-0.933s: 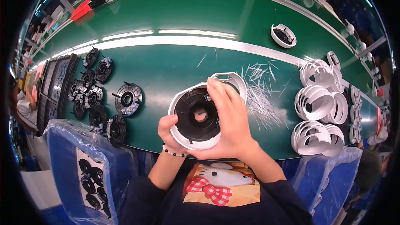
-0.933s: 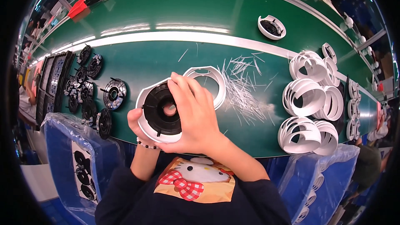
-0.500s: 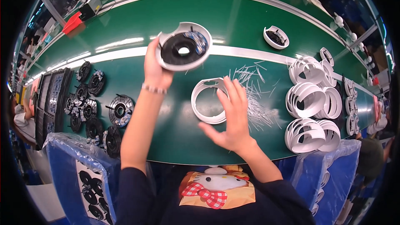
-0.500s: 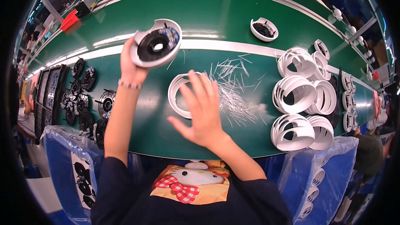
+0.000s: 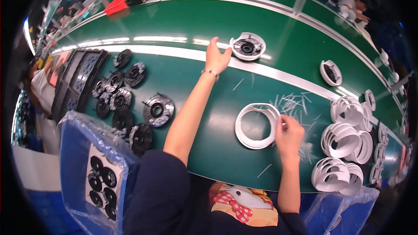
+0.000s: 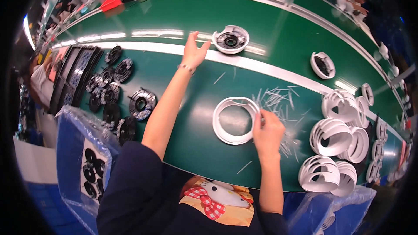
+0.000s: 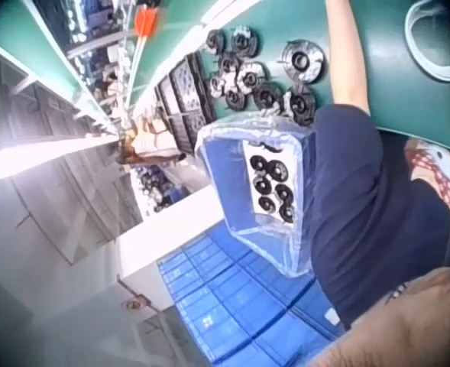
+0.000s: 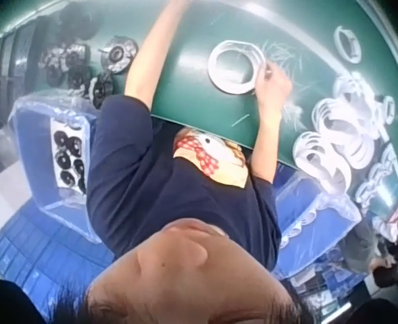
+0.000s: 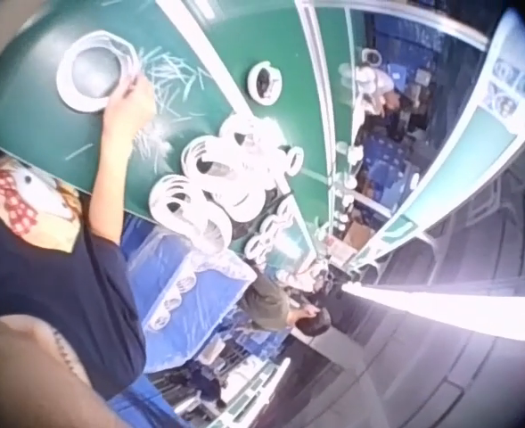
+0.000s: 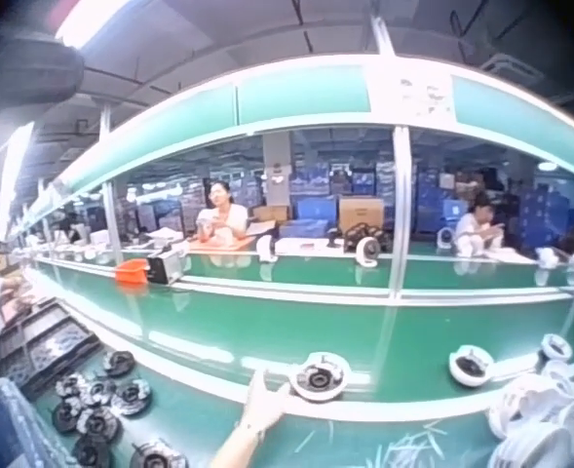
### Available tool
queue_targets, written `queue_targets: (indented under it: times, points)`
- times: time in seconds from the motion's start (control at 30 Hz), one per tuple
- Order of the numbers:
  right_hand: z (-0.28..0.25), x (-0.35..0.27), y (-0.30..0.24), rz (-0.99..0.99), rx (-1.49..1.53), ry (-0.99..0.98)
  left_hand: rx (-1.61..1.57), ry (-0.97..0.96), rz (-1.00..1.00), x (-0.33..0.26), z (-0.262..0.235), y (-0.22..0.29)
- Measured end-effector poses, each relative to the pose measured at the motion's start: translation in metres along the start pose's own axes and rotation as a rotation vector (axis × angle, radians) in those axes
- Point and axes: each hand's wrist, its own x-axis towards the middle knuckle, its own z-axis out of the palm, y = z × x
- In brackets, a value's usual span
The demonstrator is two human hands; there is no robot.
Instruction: Assembling electronic PCB components into plastic housings on a factory production line.
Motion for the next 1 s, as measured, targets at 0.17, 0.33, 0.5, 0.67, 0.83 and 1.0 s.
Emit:
queue_targets:
  times: [0.17,0.33,0.5,0.67,0.83,1.0]
  points:
    - [-0.015,0.005,-0.015,-0.017,0.051,-0.002,0.486,-0.029,0.183,-0.066,-0.152,0.007]
    - [-0.029,-0.012,-0.06,-0.155,0.196,-0.191,0.783,-0.236,-0.272,-0.088,-0.224,-0.016]
    - [0.0,-0.052,-0.076,-0.294,0.034,-0.68,0.725,-0.284,-0.336,-0.085,-0.207,-0.024]
    - [0.022,-0.065,-0.081,-0.24,-0.014,-0.721,0.458,-0.252,-0.199,-0.091,-0.2,-0.016]
    - [0.022,-0.058,-0.101,-0.428,0.018,-0.5,-0.125,0.011,-0.271,-0.116,-0.188,-0.002]
    - [0.035,-0.069,-0.121,-0.425,-0.124,-0.863,-0.537,0.03,-0.389,-0.137,-0.181,0.008]
